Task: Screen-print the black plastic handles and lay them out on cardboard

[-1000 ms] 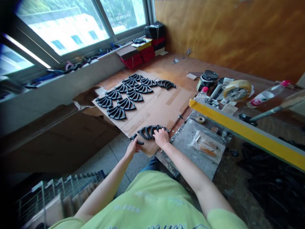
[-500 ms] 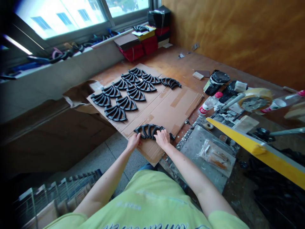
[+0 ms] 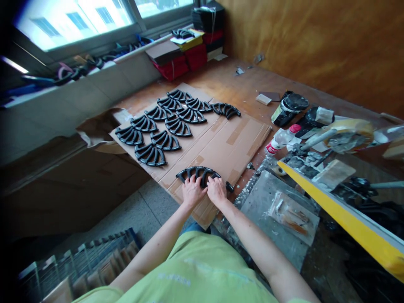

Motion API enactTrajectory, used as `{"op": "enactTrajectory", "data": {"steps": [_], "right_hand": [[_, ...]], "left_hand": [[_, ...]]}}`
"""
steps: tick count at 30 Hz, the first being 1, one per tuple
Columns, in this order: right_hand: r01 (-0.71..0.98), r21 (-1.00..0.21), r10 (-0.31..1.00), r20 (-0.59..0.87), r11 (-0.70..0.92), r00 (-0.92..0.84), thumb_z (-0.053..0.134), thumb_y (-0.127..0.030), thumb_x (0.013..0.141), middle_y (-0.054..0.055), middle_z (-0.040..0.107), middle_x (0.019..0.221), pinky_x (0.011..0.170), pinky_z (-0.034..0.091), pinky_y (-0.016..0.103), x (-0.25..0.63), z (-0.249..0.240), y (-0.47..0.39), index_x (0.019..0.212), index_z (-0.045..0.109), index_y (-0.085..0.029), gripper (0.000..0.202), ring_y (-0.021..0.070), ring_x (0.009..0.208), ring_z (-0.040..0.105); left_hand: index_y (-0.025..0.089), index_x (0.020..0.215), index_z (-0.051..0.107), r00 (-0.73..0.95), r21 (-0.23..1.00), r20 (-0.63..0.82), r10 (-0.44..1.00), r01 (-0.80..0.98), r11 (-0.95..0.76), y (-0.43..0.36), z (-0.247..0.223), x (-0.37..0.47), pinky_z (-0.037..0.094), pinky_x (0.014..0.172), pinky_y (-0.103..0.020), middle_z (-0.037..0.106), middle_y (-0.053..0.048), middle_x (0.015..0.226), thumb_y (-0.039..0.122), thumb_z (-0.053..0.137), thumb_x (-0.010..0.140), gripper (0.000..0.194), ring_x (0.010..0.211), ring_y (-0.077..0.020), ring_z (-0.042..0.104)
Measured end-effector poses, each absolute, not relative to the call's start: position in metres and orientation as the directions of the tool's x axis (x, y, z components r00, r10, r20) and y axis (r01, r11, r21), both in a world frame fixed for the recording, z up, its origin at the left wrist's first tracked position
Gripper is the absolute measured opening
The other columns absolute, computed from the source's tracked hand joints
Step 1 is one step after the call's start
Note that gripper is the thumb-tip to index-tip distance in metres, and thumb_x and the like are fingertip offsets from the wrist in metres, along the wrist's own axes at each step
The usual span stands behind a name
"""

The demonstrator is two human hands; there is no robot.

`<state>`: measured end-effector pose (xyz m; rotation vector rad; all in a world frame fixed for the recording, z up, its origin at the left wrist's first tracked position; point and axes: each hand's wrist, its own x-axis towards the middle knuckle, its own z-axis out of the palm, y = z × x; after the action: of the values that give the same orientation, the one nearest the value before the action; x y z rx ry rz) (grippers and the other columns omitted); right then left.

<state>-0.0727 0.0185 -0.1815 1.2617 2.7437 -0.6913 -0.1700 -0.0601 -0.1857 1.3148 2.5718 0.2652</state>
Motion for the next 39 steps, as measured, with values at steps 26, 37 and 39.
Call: {"op": "enactTrajectory", "data": {"steps": [26, 37, 39], "right_hand": [[0.842, -0.477, 0.935, -0.107, 0.251, -0.339, 0.033, -0.035, 0.100, 0.016, 0.059, 0.129, 0.097, 0.039, 0.034, -0.190, -0.201, 0.294, 0.133, 0.053, -0.010, 0.046, 0.0241, 0.119, 0.053], [0.593, -0.675, 0.853, 0.106, 0.439, -0.511, 0.057, -0.031, 0.090, 0.007, 0.071, 0.110, 0.096, 0.042, 0.029, -0.107, -0.163, 0.194, 0.114, 0.067, -0.018, 0.028, 0.0182, 0.103, 0.063], [0.607, -0.689, 0.889, 0.124, 0.397, -0.440, 0.059, -0.028, 0.089, 0.004, 0.072, 0.107, 0.096, 0.043, 0.029, -0.055, -0.151, 0.155, 0.111, 0.070, -0.021, 0.025, 0.0171, 0.101, 0.064]], "left_hand": [[0.016, 0.119, 0.059, -0.217, 0.246, -0.027, 0.976, 0.945, 0.216, 0.282, -0.186, -0.305, 0.032, 0.100, -0.058, 0.053, -0.020, 0.130, 0.039, 0.050, 0.085, 0.042, 0.125, -0.0383, 0.041], [0.014, 0.147, 0.034, -0.119, 0.240, 0.277, 0.954, 0.969, 0.051, 0.197, -0.220, -0.282, 0.029, 0.107, -0.059, 0.020, -0.022, 0.157, 0.040, 0.046, 0.087, 0.067, 0.144, -0.0387, 0.019], [0.017, 0.146, 0.034, -0.128, 0.278, 0.299, 0.946, 0.960, 0.042, 0.176, -0.221, -0.273, 0.030, 0.107, -0.059, 0.020, -0.020, 0.157, 0.046, 0.043, 0.086, 0.068, 0.144, -0.0384, 0.020]]}}
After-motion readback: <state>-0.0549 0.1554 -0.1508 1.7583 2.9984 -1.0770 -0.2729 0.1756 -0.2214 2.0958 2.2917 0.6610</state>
